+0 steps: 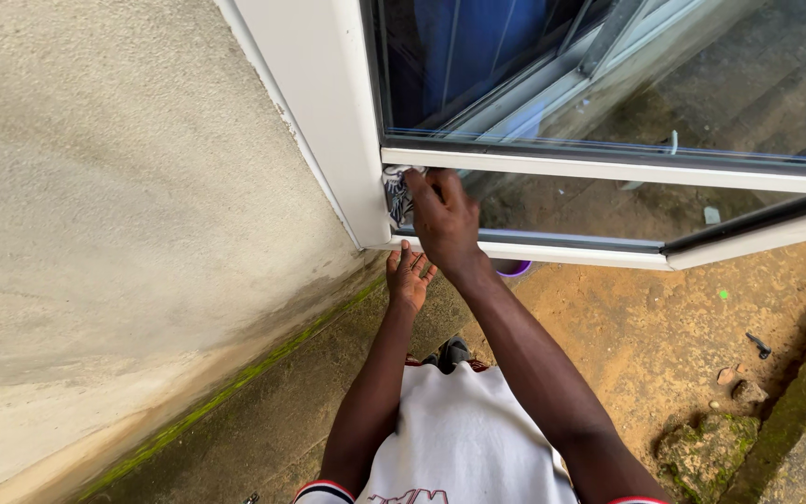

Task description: The person wipes the white frame and glass panes of an open window using a small patterned cloth, repeatedly dipping the cloth into a purple bucket on the ground.

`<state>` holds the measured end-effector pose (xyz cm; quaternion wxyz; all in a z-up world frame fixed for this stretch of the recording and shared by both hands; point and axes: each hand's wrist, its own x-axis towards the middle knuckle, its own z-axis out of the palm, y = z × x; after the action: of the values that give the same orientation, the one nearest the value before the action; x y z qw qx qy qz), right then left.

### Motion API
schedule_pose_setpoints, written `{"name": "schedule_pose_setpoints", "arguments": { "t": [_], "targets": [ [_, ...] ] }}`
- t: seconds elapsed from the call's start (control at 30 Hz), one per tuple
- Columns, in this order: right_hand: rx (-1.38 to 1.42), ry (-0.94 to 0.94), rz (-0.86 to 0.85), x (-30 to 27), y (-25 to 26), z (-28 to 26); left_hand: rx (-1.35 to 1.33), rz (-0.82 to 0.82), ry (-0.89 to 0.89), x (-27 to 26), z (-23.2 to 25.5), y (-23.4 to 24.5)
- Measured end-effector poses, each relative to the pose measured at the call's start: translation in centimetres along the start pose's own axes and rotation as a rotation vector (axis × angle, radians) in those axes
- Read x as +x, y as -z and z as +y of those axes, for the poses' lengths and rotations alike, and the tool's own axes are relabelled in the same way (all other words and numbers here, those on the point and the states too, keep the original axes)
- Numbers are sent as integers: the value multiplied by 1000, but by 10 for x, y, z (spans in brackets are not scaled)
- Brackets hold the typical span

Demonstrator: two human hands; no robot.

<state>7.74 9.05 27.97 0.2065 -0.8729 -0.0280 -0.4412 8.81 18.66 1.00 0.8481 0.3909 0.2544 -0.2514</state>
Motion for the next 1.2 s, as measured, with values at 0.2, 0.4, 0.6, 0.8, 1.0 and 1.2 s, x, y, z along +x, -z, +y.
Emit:
{"name": "schedule_pose_setpoints", "arguments": {
  "t": [0.2, 0.4, 0.6, 0.8, 1.0, 1.2],
  "targets": [
    [107, 41, -47, -22, -29, -6, 29, -74, -1, 2, 0, 0],
    [90, -70, -316, -72, -53, 5, -43, -192, -111, -13, 6, -12],
    [-14, -18, -418, -132, -58, 39, -202, -199, -76, 12, -12, 11],
    [-259, -29, -337, -178, -19, 88, 63, 11, -77, 0, -10, -1],
    [-194, -295, -353, -202, 16, 128, 63, 15, -116, -18, -7, -22],
    [287, -955, 130, -238, 68, 193, -10, 61, 19, -31, -32, -51]
  ]
}}
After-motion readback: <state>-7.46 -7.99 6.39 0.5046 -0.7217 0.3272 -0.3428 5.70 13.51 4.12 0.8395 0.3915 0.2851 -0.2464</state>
